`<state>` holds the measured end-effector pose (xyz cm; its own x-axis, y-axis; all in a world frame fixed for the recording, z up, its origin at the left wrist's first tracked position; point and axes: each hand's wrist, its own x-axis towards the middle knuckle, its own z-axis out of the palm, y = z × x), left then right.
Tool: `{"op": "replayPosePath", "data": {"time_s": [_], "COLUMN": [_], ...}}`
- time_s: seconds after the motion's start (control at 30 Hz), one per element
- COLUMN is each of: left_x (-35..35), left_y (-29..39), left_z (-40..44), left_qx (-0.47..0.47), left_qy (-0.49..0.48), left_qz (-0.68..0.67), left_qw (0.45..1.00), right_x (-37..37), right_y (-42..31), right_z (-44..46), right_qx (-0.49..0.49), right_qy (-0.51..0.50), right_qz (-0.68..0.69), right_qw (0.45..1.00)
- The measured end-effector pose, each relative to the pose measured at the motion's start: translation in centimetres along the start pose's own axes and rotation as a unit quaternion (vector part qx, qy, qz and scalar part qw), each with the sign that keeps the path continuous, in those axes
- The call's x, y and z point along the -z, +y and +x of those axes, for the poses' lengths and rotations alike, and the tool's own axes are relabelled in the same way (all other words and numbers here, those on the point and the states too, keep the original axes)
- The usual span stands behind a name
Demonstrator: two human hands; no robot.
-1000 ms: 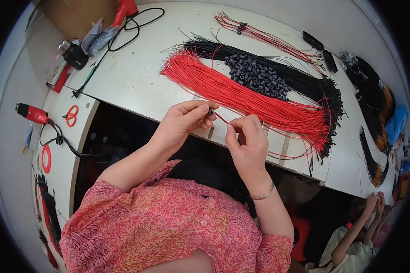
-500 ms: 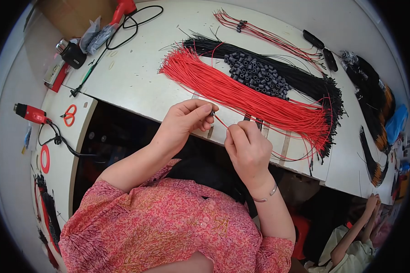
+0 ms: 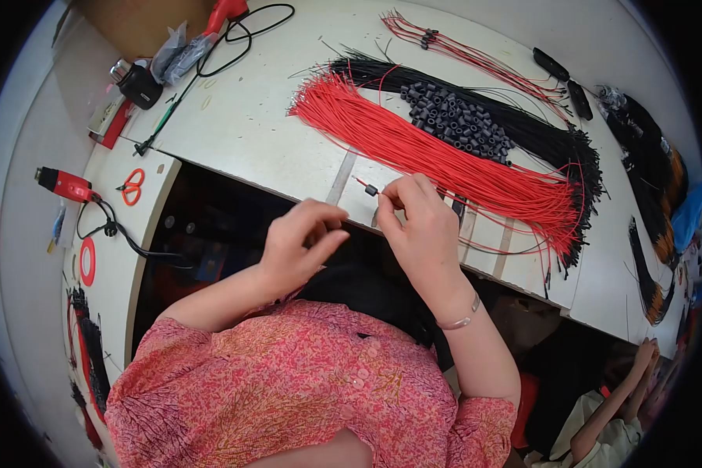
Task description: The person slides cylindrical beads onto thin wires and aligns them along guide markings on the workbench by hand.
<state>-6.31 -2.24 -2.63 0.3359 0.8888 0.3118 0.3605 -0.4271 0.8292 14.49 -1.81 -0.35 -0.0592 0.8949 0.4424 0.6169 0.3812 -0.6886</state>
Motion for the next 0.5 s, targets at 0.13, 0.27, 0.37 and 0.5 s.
{"op": "replayPosePath", "data": {"time_s": [0.13,0.27,0.37,0.5], "left_x": [-1.4,-1.1,-1.2,-1.4], "left_y": [-1.3,-0.8,-1.7,-2.7], "left_z": [-1.4,-0.3,0.1,0.6], "left_qx": [-0.151,-0.099,-0.084,-0.11], "left_qy": [0.044,0.002,-0.009,0.001], "left_qz": [0.164,0.181,0.179,0.161], "left_qw": [0.974,0.978,0.98,0.981], "right_x": [-2.3,-2.8,-3.1,-3.0], "right_y": [0.0,0.0,-0.1,-0.2], "right_z": [1.8,2.3,2.4,2.7], "right_qx": [0.04,0.044,0.043,0.037], "right_qy": [-0.018,-0.031,-0.044,-0.054], "right_qz": [-0.088,-0.145,-0.165,-0.174], "right_qw": [0.995,0.988,0.984,0.983]}}
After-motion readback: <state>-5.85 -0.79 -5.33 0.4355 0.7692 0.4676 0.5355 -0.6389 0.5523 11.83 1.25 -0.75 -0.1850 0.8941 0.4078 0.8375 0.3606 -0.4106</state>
